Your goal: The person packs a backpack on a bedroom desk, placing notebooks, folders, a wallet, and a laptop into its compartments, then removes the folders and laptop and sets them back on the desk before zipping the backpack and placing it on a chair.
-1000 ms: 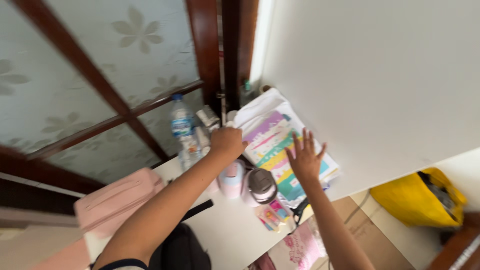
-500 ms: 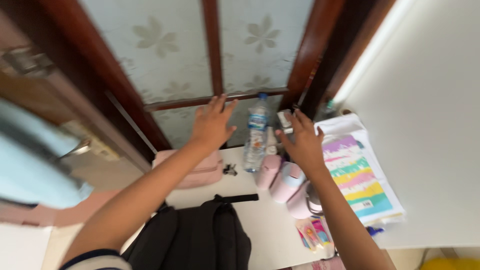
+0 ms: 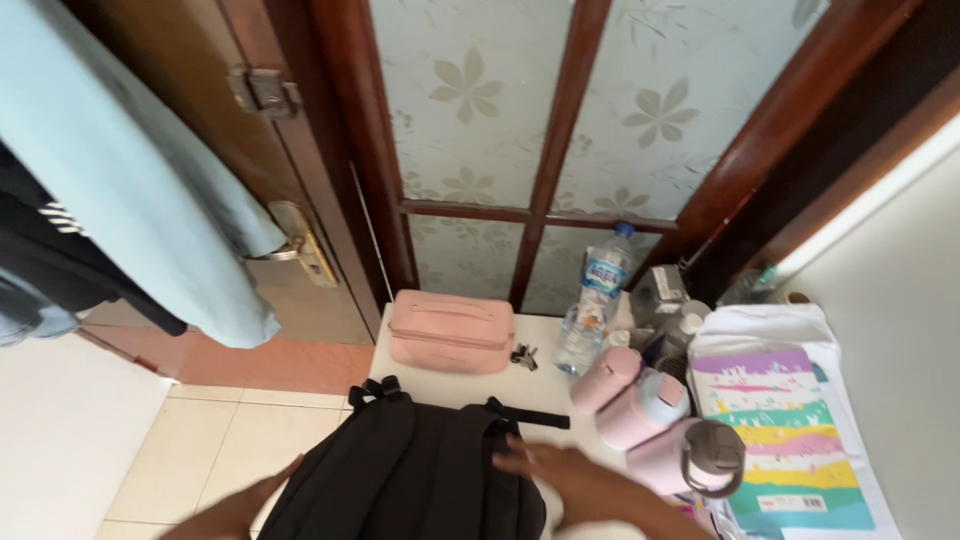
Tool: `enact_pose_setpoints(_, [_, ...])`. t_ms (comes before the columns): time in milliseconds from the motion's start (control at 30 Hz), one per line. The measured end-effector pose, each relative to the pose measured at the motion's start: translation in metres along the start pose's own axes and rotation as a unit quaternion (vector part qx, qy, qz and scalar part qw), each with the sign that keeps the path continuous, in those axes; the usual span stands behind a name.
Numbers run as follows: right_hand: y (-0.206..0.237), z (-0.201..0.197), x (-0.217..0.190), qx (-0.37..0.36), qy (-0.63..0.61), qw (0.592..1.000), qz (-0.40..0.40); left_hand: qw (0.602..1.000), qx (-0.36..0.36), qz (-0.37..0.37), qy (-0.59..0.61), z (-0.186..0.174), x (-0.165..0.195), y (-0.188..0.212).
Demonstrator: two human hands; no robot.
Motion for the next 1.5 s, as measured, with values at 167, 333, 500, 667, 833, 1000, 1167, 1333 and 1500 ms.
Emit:
enact_pose_setpoints(167, [0.016,0.046,-0.001,-0.067,0.028,0.992,0.098,0.997,0.018,-0.004,0.08,0.001,-0.013,0.014])
enact_pose_setpoints(333, [0.005,0.037,0.014,0.085,-0.13,0.983,0.097,0.985,0.039,0.041,0.163,0.011,-0.018,-0.008])
enact_pose_setpoints(500, [0.005,0.042,0.073,0.176,-0.193,0.959,0.11,0.959,0.111,0.082,0.247,0.015,-0.03,-0.053])
enact_pose_setpoints(667, [-0.008,0.039,0.159,0.269,-0.202,0.898,0.284,0.907,0.184,0.092,0.368,0.027,-0.006,-0.107])
enact_pose_setpoints(833, [-0.019,-0.006,0.168,0.346,-0.294,0.854,0.255,0.906,0.258,0.095,0.322,0.018,0.043,-0.13])
enact_pose_setpoints(1000, [-0.024,-0.045,0.164,0.386,-0.342,0.816,0.259,0.934,0.263,0.1,0.218,0.019,0.092,-0.134])
enact_pose_setpoints(1167, [-0.014,-0.062,0.173,0.418,-0.362,0.794,0.252,0.945,0.181,0.089,0.259,0.02,0.128,-0.128])
enact_pose_setpoints(1333, [0.007,-0.045,0.175,0.429,-0.369,0.786,0.249,0.912,0.14,0.167,0.348,0.002,0.167,-0.102])
enact_pose_setpoints(1500, [-0.001,-0.061,0.146,0.454,-0.342,0.797,0.205,0.9,0.109,0.139,0.398,0.002,0.176,-0.085])
Point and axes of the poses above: each hand's wrist, its own y-axis away from the middle knuckle, its own z-axis out of the palm, x = y × z, the point moved 6 cm from there along -y, towards the middle knuckle, and after that the axes turned 15 degrees about x, right-handed, at the moved point
